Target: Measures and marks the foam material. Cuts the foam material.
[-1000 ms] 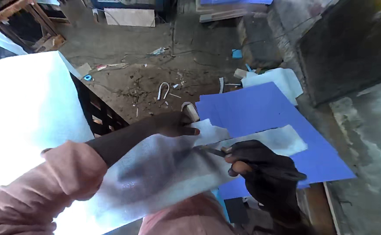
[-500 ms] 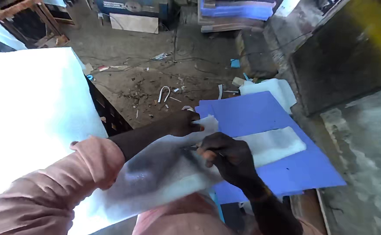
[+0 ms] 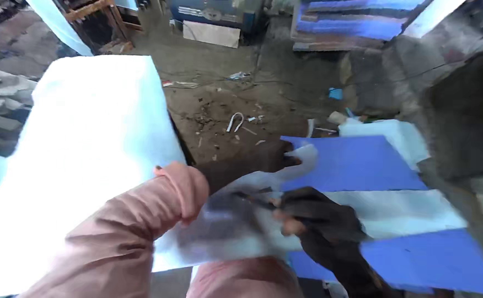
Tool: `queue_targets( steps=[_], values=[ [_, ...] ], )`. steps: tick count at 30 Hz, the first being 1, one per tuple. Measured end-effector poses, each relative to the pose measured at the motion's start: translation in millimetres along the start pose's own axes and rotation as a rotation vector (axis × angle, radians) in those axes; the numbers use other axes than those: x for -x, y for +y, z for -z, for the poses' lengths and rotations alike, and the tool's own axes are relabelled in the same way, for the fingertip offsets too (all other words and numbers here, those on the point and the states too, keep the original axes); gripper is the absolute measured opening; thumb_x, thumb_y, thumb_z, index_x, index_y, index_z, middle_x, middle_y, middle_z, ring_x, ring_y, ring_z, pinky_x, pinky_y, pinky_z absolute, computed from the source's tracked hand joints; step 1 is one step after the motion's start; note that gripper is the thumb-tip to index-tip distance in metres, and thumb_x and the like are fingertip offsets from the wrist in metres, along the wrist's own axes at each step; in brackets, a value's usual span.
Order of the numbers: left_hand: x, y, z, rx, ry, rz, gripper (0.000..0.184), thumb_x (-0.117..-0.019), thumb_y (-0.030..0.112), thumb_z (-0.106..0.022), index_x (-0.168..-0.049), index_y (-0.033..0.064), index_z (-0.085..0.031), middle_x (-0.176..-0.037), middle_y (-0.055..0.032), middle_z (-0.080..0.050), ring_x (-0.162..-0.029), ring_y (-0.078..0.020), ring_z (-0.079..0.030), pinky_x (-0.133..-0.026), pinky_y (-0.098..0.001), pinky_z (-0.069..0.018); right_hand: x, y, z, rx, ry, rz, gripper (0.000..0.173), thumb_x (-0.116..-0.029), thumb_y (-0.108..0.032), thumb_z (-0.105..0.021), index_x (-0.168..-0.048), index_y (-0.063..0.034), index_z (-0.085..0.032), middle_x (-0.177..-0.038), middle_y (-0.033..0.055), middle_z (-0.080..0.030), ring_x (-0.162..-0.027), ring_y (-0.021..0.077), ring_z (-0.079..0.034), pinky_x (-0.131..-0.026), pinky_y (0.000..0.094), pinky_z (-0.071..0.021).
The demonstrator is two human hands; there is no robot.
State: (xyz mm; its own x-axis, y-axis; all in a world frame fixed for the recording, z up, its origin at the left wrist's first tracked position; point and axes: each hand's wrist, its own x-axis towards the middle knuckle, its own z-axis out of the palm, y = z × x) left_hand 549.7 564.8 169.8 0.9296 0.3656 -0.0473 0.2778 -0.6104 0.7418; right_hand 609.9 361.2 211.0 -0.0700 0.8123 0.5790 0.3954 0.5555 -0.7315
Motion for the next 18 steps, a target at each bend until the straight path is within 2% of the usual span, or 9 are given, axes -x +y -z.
queue_targets(
  steps=[3,6,7,8,9,11,13,15,18],
  values=[
    [17,-6,14,-0.067,-0.036,0.021,0.045,-0.1015,0.041,-0.062,-0.120,0.0004,-0.066,-0.098,-0.0161,-0.071,-0.092,-0.0282,-0.069,-0.087,-0.0531,-0.0559,5,24,-30,-0.019,0.010,-0.038,0.027,-0.1038,-0.037,-0.059,-0.101,-0.0159,-0.076,-0.100,-0.0058,-0.073,-0.085,0.0046,-0.069,-0.074,0.0238,-0.0612],
    [70,-1,54,-0.237,-0.215,0.228,0.059,-0.0992,0.053,-0.061,-0.137,0.0077,-0.058,-0.105,-0.0150,-0.071,-0.098,-0.0300,-0.069,-0.090,-0.0576,-0.0546,8,4,-9,-0.079,0.034,-0.045,0.021,-0.1026,-0.037,-0.062,-0.106,-0.0212,-0.075,-0.101,-0.0077,-0.074,-0.090,0.0093,-0.071,-0.082,0.0295,-0.0628],
    [91,0,68,-0.301,-0.286,0.297,0.059,-0.0987,0.055,-0.060,-0.136,0.0099,-0.059,-0.106,-0.0146,-0.071,-0.099,-0.0312,-0.069,-0.090,-0.0596,-0.0537,8,-2,-2,-0.102,0.056,-0.030,0.018,-0.1014,-0.035,-0.064,-0.106,-0.0220,-0.075,-0.100,-0.0077,-0.075,-0.091,0.0114,-0.072,-0.082,0.0319,-0.0642],
    [108,-4,80,-0.341,-0.339,0.338,0.054,-0.0984,0.055,-0.061,-0.128,0.0108,-0.064,-0.103,-0.0136,-0.071,-0.097,-0.0310,-0.069,-0.087,-0.0600,-0.0535,6,-4,0,-0.100,0.073,-0.018,0.018,-0.1008,-0.035,-0.065,-0.106,-0.0222,-0.075,-0.099,-0.0078,-0.075,-0.090,0.0117,-0.073,-0.081,0.0329,-0.0648],
    [122,-11,87,-0.352,-0.371,0.336,0.047,-0.0990,0.053,-0.061,-0.118,0.0102,-0.069,-0.096,-0.0116,-0.070,-0.090,-0.0286,-0.068,-0.083,-0.0574,-0.0543,5,-3,-3,-0.063,0.077,-0.018,0.019,-0.1009,-0.037,-0.065,-0.106,-0.0226,-0.075,-0.099,-0.0088,-0.075,-0.090,0.0095,-0.072,-0.081,0.0305,-0.0638],
    [139,-28,79,-0.255,-0.347,0.255,0.034,-0.1019,0.041,-0.062,-0.104,0.0076,-0.069,-0.083,-0.0072,-0.066,-0.077,-0.0215,-0.064,-0.073,-0.0476,-0.0543,4,8,-21,0.027,0.071,-0.034,0.022,-0.1017,-0.038,-0.063,-0.102,-0.0194,-0.075,-0.097,-0.0081,-0.074,-0.088,0.0047,-0.070,-0.077,0.0245,-0.0612],
    [147,-40,67,-0.158,-0.247,0.189,0.030,-0.1030,0.036,-0.061,-0.102,0.0071,-0.067,-0.082,-0.0060,-0.064,-0.074,-0.0192,-0.062,-0.070,-0.0445,-0.0537,1,19,-37,-0.004,0.065,-0.050,0.025,-0.1029,-0.037,-0.061,-0.103,-0.0156,-0.075,-0.097,-0.0043,-0.072,-0.081,0.0043,-0.068,-0.068,0.0225,-0.0602],
    [154,-46,63,-0.162,-0.172,0.143,0.029,-0.1044,0.036,-0.058,-0.103,0.0079,-0.066,-0.081,-0.0058,-0.063,-0.072,-0.0199,-0.062,-0.069,-0.0463,-0.0543,-3,13,-33,-0.052,0.049,-0.070,0.023,-0.1027,-0.037,-0.062,-0.105,-0.0187,-0.075,-0.098,-0.0054,-0.073,-0.079,0.0054,-0.069,-0.067,0.0238,-0.0613],
    [159,-51,63,-0.156,-0.107,0.070,0.028,-0.1056,0.035,-0.056,-0.101,0.0084,-0.062,-0.077,-0.0036,-0.060,-0.066,-0.0170,-0.059,-0.063,-0.0411,-0.0527,-16,-10,-8,-0.097,-0.019,-0.014,0.017,-0.1013,-0.036,-0.065,-0.104,-0.0233,-0.075,-0.095,-0.0090,-0.074,-0.088,0.0102,-0.072,-0.080,0.0316,-0.0646]
  ],
)
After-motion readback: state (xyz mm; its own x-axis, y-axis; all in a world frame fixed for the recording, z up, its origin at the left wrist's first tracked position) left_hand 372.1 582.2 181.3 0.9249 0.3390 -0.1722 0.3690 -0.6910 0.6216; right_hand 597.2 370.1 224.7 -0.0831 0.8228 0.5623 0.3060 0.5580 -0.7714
